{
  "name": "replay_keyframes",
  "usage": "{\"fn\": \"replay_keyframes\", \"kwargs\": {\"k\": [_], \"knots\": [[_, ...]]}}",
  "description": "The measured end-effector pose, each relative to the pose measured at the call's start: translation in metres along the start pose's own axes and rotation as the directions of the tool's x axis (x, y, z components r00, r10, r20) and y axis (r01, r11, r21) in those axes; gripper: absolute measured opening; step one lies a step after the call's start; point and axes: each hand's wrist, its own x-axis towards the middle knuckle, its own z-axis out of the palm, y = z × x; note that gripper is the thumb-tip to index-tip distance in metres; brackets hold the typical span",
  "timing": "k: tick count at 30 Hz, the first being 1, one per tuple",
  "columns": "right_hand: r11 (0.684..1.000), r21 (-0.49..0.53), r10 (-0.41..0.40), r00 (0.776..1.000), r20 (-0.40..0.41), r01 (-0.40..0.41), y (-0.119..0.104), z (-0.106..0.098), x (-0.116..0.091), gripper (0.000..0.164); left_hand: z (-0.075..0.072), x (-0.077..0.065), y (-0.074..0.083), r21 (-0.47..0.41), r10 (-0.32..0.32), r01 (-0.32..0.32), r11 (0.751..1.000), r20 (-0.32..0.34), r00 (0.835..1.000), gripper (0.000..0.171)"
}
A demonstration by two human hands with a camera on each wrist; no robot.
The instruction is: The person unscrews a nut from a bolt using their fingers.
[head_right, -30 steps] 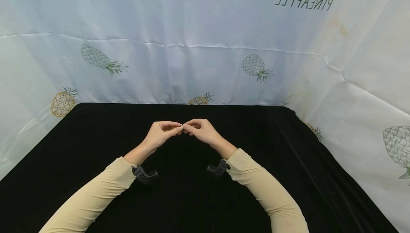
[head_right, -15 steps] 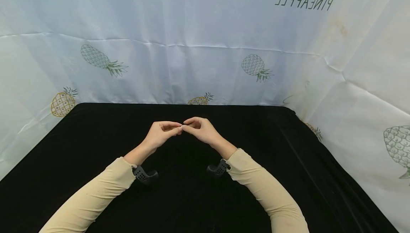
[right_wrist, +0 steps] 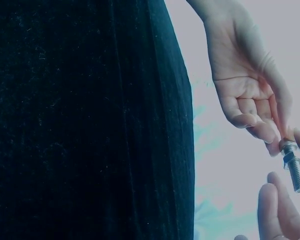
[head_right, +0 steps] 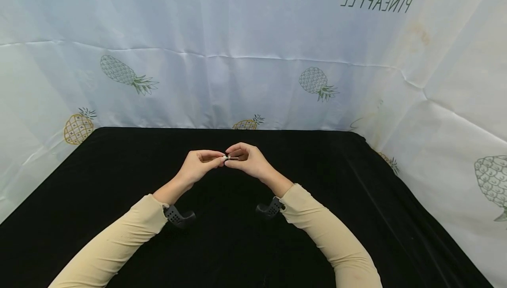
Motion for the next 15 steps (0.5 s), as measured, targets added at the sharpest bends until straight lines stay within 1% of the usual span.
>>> {"fn": "replay_keyframes", "kwargs": {"k": [4,7,9,12,15], "knots": [[0.997,-0.010,0.071,0.997,0.006,-0.070,-0.0002,0.0013,0.0006,0.034,-0.0003,0.0003,-0.0005,-0.011,-0.001,0.001,1.000,0.008,1.000,0.027],[0.995,-0.016,0.096,0.995,0.007,-0.096,-0.0011,0.0019,0.0008,0.034,-0.0005,0.0001,0.0002,-0.005,-0.009,0.009,1.000,0.005,1.000,0.028],[0.996,-0.012,0.094,0.996,0.005,-0.094,-0.0018,0.0016,0.0005,0.031,-0.0006,-0.0002,0.0007,-0.003,-0.012,0.012,1.000,0.004,1.000,0.028],[0.998,-0.022,0.058,0.998,-0.002,-0.058,-0.0023,0.0013,-0.0002,0.027,-0.0005,-0.0004,0.0005,-0.012,-0.010,0.010,1.000,0.005,1.000,0.026],[1.000,-0.022,0.015,1.000,-0.012,-0.015,-0.0023,0.0012,-0.0007,0.027,-0.0003,-0.0003,0.0000,-0.020,-0.008,0.008,1.000,0.004,1.000,0.025]]}}
